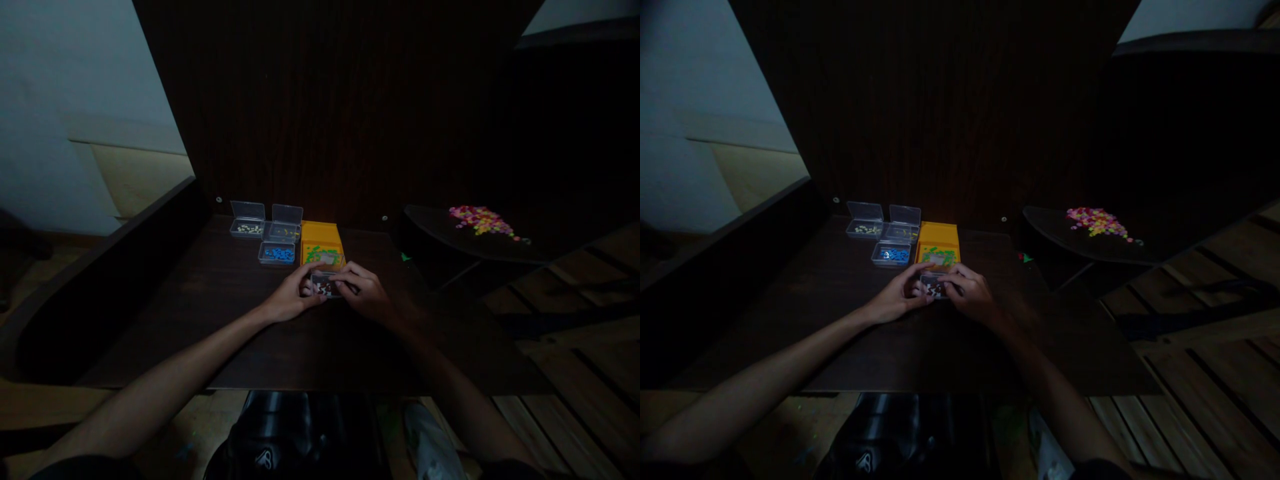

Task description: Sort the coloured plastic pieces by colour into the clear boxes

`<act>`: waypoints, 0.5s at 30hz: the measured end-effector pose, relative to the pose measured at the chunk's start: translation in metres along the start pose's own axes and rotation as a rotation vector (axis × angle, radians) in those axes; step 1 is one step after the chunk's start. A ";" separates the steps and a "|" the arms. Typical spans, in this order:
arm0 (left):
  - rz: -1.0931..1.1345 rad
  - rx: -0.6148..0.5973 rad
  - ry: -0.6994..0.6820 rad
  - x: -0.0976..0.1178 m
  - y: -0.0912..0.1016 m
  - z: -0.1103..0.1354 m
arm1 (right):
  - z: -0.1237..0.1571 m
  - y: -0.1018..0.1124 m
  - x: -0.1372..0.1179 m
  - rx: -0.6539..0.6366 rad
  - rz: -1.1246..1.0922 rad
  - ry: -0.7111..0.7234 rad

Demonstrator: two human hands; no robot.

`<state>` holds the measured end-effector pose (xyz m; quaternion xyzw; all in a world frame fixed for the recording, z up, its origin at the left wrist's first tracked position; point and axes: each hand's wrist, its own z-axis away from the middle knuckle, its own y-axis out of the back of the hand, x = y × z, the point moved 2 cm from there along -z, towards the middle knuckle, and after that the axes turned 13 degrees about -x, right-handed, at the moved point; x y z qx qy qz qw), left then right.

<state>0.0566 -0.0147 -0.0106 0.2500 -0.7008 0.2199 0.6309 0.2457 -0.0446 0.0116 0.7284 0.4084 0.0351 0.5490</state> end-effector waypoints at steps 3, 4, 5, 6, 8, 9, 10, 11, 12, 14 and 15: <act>-0.014 0.021 -0.005 0.000 0.004 0.000 | 0.001 0.003 -0.001 -0.024 -0.025 0.010; -0.016 0.027 -0.003 0.000 0.006 0.000 | 0.002 0.004 -0.001 -0.041 -0.023 0.017; -0.020 0.031 0.000 0.000 0.007 0.001 | 0.002 0.004 -0.001 -0.058 -0.014 0.026; -0.025 0.037 0.001 0.001 0.008 0.001 | 0.003 0.005 -0.001 -0.076 0.001 0.035; -0.034 0.043 0.005 0.002 0.010 0.001 | 0.003 0.004 0.000 -0.103 0.038 0.042; -0.037 0.045 0.007 0.003 0.011 0.001 | 0.004 0.004 0.000 -0.114 0.053 0.039; -0.040 0.047 0.009 0.003 0.012 0.001 | 0.004 0.003 0.001 -0.122 0.065 0.032; -0.042 0.047 0.012 0.004 0.012 0.000 | 0.005 0.002 0.002 -0.127 0.075 0.025; -0.045 0.048 0.015 0.004 0.012 0.000 | 0.005 0.001 0.003 -0.129 0.084 0.020; -0.045 0.048 0.014 0.003 0.012 0.000 | 0.005 -0.001 0.004 -0.127 0.107 0.014; -0.041 0.046 0.013 0.002 0.012 0.000 | 0.005 -0.001 0.004 -0.125 0.121 0.011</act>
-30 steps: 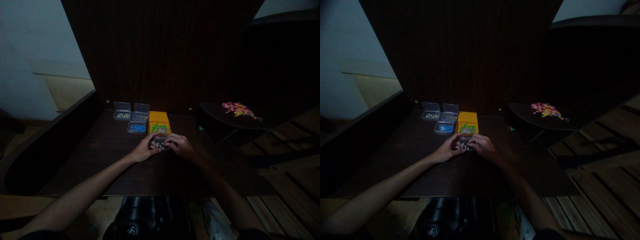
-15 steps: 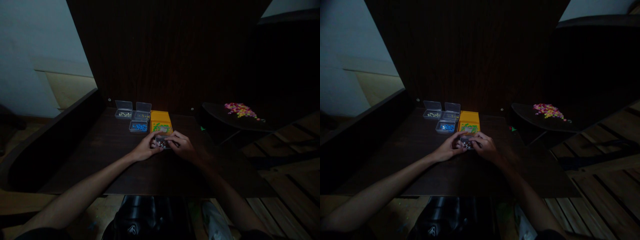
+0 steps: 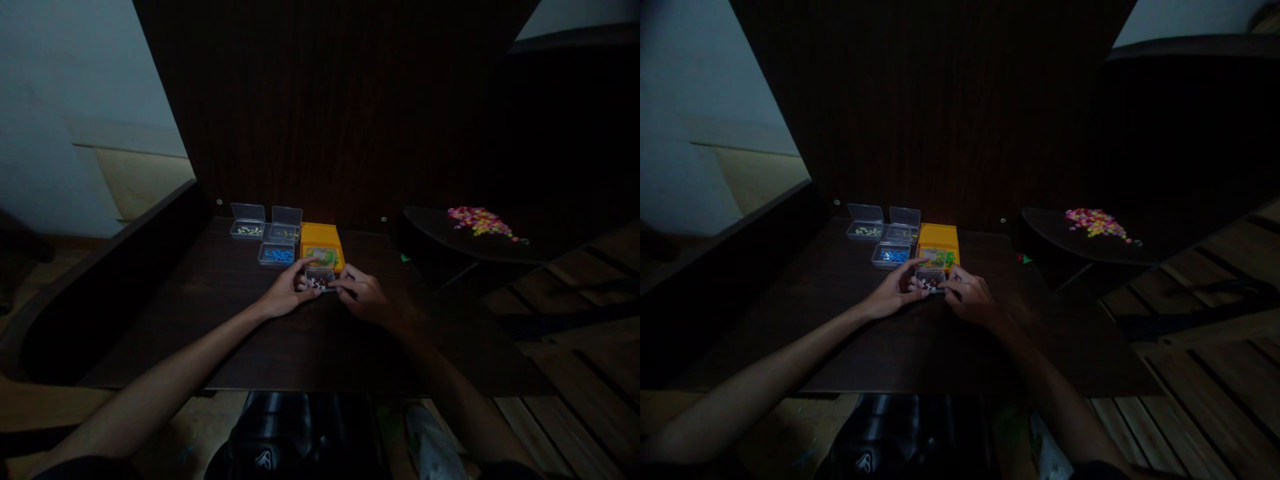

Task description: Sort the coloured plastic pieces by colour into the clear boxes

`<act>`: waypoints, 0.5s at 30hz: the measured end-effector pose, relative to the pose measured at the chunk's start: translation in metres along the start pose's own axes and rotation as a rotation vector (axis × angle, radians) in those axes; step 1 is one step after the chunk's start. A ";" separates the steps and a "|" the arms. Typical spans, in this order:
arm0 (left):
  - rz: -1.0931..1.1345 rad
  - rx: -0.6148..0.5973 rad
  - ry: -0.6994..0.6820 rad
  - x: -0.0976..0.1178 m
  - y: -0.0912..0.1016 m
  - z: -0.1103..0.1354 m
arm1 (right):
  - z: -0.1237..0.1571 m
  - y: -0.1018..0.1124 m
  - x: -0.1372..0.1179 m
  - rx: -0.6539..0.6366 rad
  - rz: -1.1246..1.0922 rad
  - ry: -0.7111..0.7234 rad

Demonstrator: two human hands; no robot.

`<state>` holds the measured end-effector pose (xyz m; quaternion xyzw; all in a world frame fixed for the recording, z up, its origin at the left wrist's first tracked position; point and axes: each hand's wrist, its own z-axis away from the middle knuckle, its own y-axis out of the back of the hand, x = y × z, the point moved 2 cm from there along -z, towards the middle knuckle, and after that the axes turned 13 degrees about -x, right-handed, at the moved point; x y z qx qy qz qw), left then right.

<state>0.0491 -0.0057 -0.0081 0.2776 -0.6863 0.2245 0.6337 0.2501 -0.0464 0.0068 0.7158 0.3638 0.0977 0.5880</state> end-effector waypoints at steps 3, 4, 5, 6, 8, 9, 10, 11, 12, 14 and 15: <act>0.013 -0.006 -0.005 -0.001 -0.001 0.000 | 0.000 -0.001 -0.001 0.001 0.024 -0.020; 0.015 -0.007 -0.005 -0.001 -0.001 0.000 | 0.000 0.000 -0.002 0.007 0.023 -0.024; 0.016 -0.006 -0.004 -0.001 -0.001 0.000 | 0.000 0.000 -0.003 0.016 0.015 -0.024; 0.016 -0.002 -0.002 -0.001 0.000 0.000 | 0.000 0.001 -0.004 0.024 -0.003 -0.020; 0.014 0.014 0.006 0.000 0.004 -0.001 | 0.001 0.002 -0.007 0.029 -0.058 -0.004; 0.012 0.024 0.010 0.001 0.006 -0.001 | 0.002 0.002 -0.008 0.017 -0.088 0.006; 0.007 0.036 0.011 0.002 0.009 -0.001 | 0.002 0.002 -0.009 -0.009 -0.114 0.019; 0.001 0.048 0.012 0.002 0.012 -0.001 | 0.002 0.001 -0.010 -0.050 -0.130 0.036; -0.007 0.061 0.010 0.003 0.015 -0.001 | 0.003 0.000 -0.011 -0.097 -0.134 0.052; -0.025 0.083 0.007 0.004 0.021 -0.002 | 0.003 -0.003 -0.011 -0.198 -0.111 0.075; -0.032 0.091 0.007 0.005 0.023 -0.001 | 0.003 -0.004 -0.011 -0.242 -0.094 0.079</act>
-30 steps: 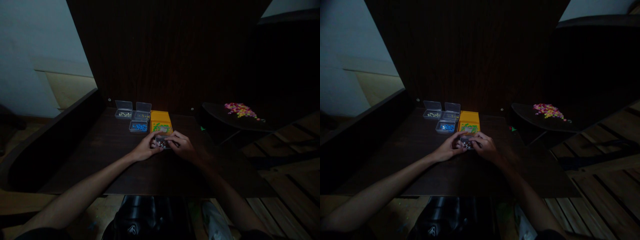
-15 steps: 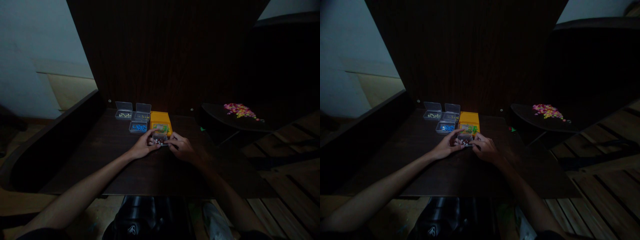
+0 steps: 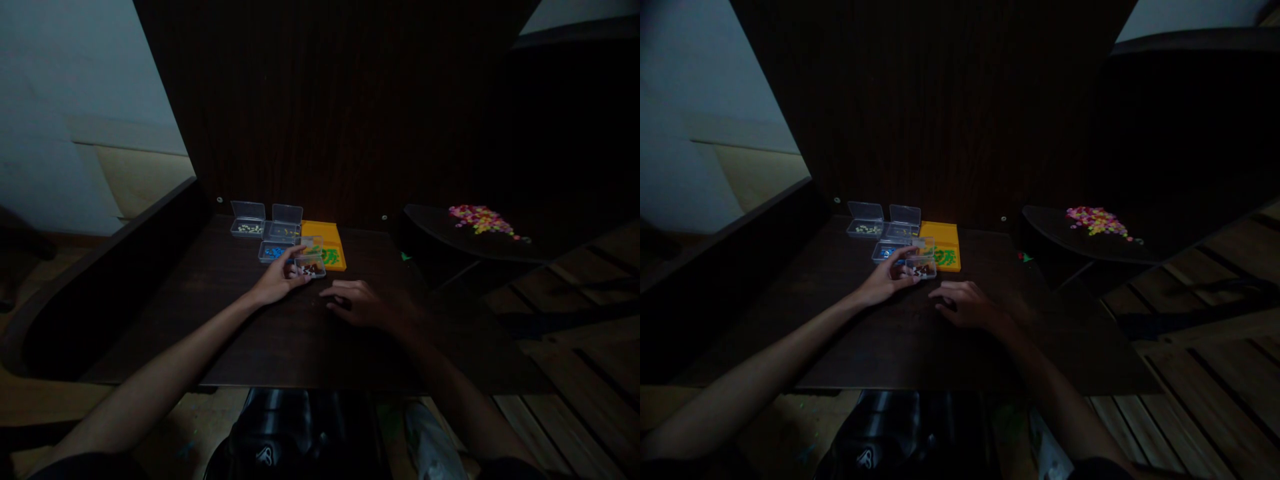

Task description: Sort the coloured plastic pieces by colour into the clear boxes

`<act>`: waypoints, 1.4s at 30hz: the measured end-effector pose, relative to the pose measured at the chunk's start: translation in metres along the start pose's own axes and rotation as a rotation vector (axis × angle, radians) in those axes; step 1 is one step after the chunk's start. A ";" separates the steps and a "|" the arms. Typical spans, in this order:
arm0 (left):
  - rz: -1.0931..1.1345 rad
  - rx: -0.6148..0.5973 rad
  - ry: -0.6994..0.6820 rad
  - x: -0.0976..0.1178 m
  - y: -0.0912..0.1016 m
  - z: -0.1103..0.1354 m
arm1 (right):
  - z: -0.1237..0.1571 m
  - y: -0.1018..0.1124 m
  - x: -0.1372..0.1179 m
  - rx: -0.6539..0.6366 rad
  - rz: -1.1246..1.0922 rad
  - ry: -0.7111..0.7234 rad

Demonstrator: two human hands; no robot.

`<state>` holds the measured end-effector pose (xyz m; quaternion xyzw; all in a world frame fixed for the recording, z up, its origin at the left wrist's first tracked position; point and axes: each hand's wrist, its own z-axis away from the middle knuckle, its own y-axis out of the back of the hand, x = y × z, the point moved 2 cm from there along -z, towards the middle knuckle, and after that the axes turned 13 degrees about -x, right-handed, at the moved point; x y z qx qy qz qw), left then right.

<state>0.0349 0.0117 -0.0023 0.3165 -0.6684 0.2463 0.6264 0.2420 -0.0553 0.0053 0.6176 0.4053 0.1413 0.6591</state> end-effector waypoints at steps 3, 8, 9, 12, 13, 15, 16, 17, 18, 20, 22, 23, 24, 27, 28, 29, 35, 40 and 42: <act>-0.009 0.010 -0.001 0.000 0.003 0.000 | 0.000 -0.003 0.002 -0.076 0.031 -0.017; -0.003 0.003 0.008 0.000 0.000 0.001 | -0.001 -0.005 0.007 -0.111 0.005 -0.006; -0.003 0.002 0.016 0.000 -0.001 0.002 | -0.002 -0.005 0.007 -0.110 -0.003 -0.002; 0.000 -0.001 0.028 0.002 -0.003 0.002 | -0.003 -0.006 0.006 -0.105 -0.033 0.012; 0.002 -0.002 0.027 0.002 -0.003 0.002 | -0.004 -0.007 0.006 -0.103 -0.046 0.021; 0.003 -0.002 0.021 0.003 -0.003 0.002 | -0.004 -0.007 0.005 -0.102 -0.065 0.036; 0.002 -0.004 0.021 0.003 -0.003 0.002 | -0.005 -0.008 0.005 -0.103 -0.066 0.037; -0.001 -0.007 0.022 0.003 -0.003 0.002 | -0.005 -0.008 0.005 -0.104 -0.061 0.033; -0.003 -0.010 0.022 0.002 -0.003 0.002 | -0.005 -0.008 0.005 -0.106 -0.051 0.025; -0.010 -0.017 0.022 0.001 -0.003 0.002 | -0.005 -0.008 0.006 -0.097 -0.034 0.014; -0.020 -0.021 0.022 0.000 -0.004 0.002 | -0.005 -0.005 0.006 -0.062 -0.049 0.018; -0.024 -0.021 0.023 -0.001 -0.004 0.002 | -0.005 -0.003 0.006 -0.032 -0.066 0.018; -0.028 -0.022 0.024 -0.001 -0.005 0.003 | -0.005 0.000 0.005 0.007 -0.084 0.012; -0.037 -0.037 0.021 -0.003 -0.008 0.003 | -0.006 0.008 0.004 0.154 -0.113 -0.032; -0.034 -0.045 0.018 -0.004 -0.010 0.003 | -0.006 0.009 0.003 0.205 -0.114 -0.047; -0.028 -0.052 0.012 -0.004 -0.012 0.003 | -0.006 0.011 0.003 0.250 -0.112 -0.060; -0.013 -0.108 -0.016 -0.004 -0.026 0.004 | -0.008 0.008 0.008 0.348 -0.051 -0.119; -0.016 -0.136 -0.029 0.000 -0.034 0.006 | -0.009 0.002 0.013 0.318 0.007 -0.164; -0.019 -0.136 -0.032 0.000 -0.034 0.006 | -0.009 0.001 0.014 0.301 0.013 -0.172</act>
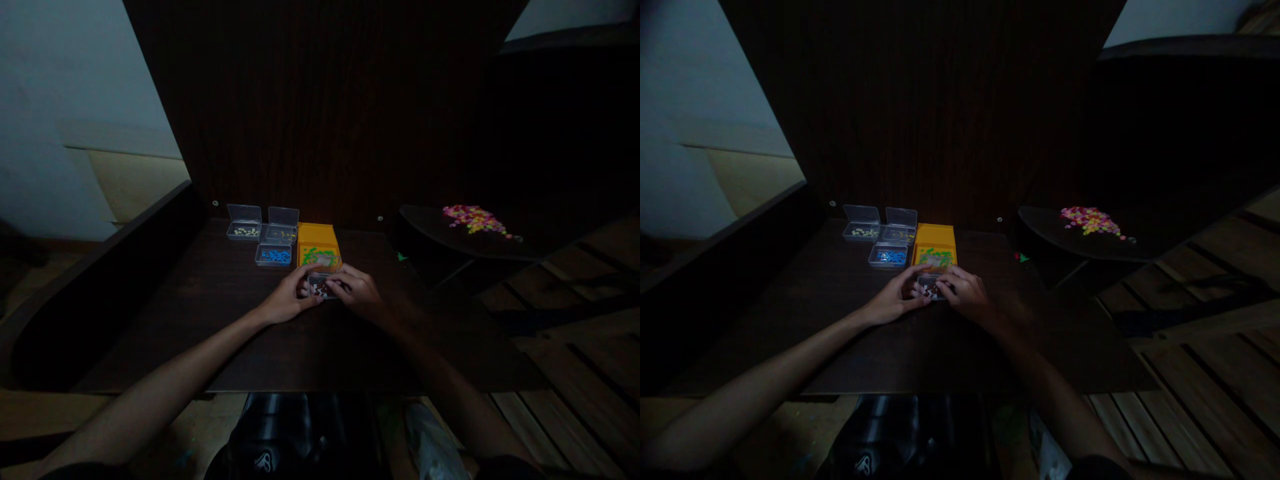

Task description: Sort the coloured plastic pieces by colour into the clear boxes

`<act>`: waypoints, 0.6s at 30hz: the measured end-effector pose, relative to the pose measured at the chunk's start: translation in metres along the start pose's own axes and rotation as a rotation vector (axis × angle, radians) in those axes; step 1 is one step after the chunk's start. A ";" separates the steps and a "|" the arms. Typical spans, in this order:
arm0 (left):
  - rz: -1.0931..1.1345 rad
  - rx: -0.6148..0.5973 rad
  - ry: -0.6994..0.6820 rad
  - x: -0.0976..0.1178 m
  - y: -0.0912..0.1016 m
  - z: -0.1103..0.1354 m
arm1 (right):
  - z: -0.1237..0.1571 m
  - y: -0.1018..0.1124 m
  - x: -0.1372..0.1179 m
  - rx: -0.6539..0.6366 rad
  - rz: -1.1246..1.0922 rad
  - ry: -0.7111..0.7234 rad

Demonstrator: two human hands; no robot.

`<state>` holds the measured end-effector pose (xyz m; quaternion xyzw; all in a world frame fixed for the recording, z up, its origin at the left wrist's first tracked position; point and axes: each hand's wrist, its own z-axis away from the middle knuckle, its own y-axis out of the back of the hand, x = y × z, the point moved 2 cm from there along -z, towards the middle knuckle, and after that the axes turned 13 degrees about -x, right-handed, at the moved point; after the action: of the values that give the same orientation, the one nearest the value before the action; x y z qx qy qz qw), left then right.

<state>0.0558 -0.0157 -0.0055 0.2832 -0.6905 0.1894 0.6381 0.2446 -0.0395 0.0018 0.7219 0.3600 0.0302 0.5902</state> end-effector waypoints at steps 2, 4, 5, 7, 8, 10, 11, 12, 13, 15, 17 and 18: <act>0.016 0.004 -0.005 -0.001 0.000 0.000 | 0.000 -0.001 0.001 -0.004 0.004 -0.007; 0.033 0.009 -0.009 -0.001 0.000 0.000 | 0.001 -0.001 0.001 -0.002 0.007 -0.009; 0.038 0.012 -0.008 -0.002 0.001 0.000 | 0.001 -0.001 0.001 -0.002 0.010 -0.008; 0.043 0.014 -0.003 -0.002 0.001 0.000 | 0.001 0.000 0.001 -0.001 0.015 -0.002; 0.045 0.014 0.001 -0.002 0.001 0.000 | 0.001 0.000 0.001 0.003 0.017 0.002; 0.047 0.014 0.004 -0.002 0.003 0.000 | 0.002 0.001 0.001 0.017 0.019 0.012; 0.046 0.016 0.005 -0.002 0.004 0.000 | 0.002 0.002 0.000 0.026 0.013 0.019; 0.044 0.018 0.007 -0.002 0.005 -0.001 | 0.002 0.003 -0.001 0.036 0.001 0.026; 0.043 0.022 0.008 -0.002 0.007 -0.001 | 0.002 0.004 -0.003 0.043 -0.015 0.034; 0.037 0.037 0.012 -0.003 0.012 -0.001 | 0.003 0.007 -0.006 0.038 -0.052 0.049; 0.026 0.059 0.023 -0.002 0.017 -0.001 | 0.004 0.010 -0.009 -0.001 -0.080 0.078; 0.020 0.072 0.030 -0.002 0.020 -0.001 | 0.005 0.010 -0.011 -0.034 -0.085 0.097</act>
<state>0.0433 0.0006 -0.0054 0.2964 -0.6764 0.2245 0.6358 0.2438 -0.0501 0.0129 0.6936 0.4177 0.0461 0.5851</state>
